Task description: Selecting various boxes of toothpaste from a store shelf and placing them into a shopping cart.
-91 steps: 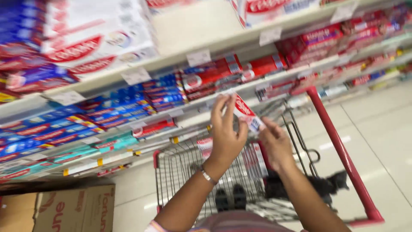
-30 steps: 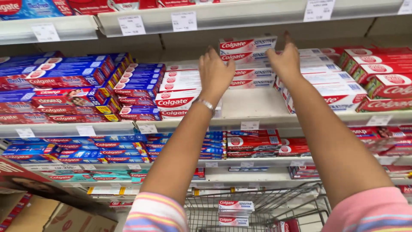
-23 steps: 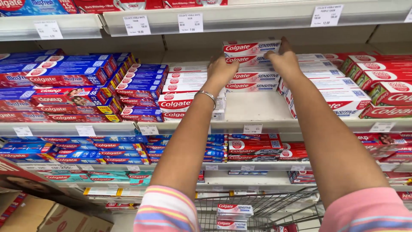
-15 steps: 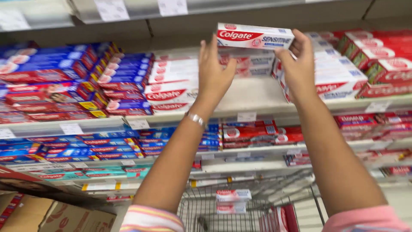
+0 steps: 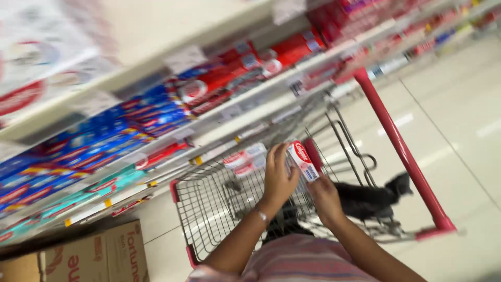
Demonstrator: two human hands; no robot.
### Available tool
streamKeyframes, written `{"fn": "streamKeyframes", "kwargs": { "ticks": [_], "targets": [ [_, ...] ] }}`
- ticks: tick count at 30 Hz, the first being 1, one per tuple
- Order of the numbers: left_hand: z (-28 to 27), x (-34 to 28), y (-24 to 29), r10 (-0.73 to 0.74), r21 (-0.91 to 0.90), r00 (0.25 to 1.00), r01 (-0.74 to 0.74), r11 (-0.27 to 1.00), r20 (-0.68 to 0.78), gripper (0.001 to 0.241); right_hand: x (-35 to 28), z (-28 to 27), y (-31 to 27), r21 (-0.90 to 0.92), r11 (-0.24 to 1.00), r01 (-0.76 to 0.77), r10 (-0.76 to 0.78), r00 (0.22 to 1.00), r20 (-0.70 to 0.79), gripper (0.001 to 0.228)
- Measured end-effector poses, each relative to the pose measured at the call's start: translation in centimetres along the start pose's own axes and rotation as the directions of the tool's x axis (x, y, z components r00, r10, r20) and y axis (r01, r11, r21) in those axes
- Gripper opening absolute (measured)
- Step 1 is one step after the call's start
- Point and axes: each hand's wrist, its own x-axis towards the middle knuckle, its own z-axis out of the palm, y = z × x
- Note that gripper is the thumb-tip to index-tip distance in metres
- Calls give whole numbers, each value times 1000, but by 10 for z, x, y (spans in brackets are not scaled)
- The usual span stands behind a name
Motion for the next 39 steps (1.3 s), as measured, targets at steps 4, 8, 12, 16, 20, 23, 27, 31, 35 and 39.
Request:
{"fn": "streamKeyframes", "kwargs": {
  "ticks": [4, 8, 12, 16, 20, 23, 27, 31, 35, 39],
  "targets": [
    [68, -11, -71, -214, 22, 951, 215, 976, 222, 72, 62, -87, 95, 71, 993, -89, 93, 994, -54, 27],
    [130, -18, -150, -339, 108, 878, 322, 941, 337, 77, 109, -118, 138, 83, 957, -279, 290, 944, -158, 5],
    [173, -18, -207, -508, 135, 749, 502, 854, 426, 83, 155, -139, 175, 280, 934, -223, 290, 931, -222, 4],
    [194, -12, -226, -488, 198, 746, 450, 871, 453, 89, 156, -120, 164, 301, 878, -372, 460, 832, -311, 6],
    [207, -12, -247, -481, 270, 733, 399, 876, 481, 92, 164, -127, 171, 332, 879, -343, 436, 860, -264, 11],
    [204, -10, -246, -469, 234, 718, 408, 882, 515, 96, 149, -114, 139, 313, 864, -394, 479, 835, -272, 16],
    [196, -16, -232, -470, 251, 782, 398, 882, 409, 102, 122, -94, 119, 323, 858, -399, 479, 849, -223, 21],
    [107, 34, -113, -469, 53, 830, 477, 877, 302, 93, 72, -26, 46, -35, 983, -181, 175, 976, -129, 59],
    [-10, 72, -18, -15, -16, 999, 14, 1000, -35, 76, 18, 72, -77, -209, 844, 494, -417, 850, 323, 72],
    [-143, 123, 72, 322, 221, 854, -250, 943, -409, 52, -9, 171, -183, -98, 494, 864, -677, 454, 580, 55]
  ]
}}
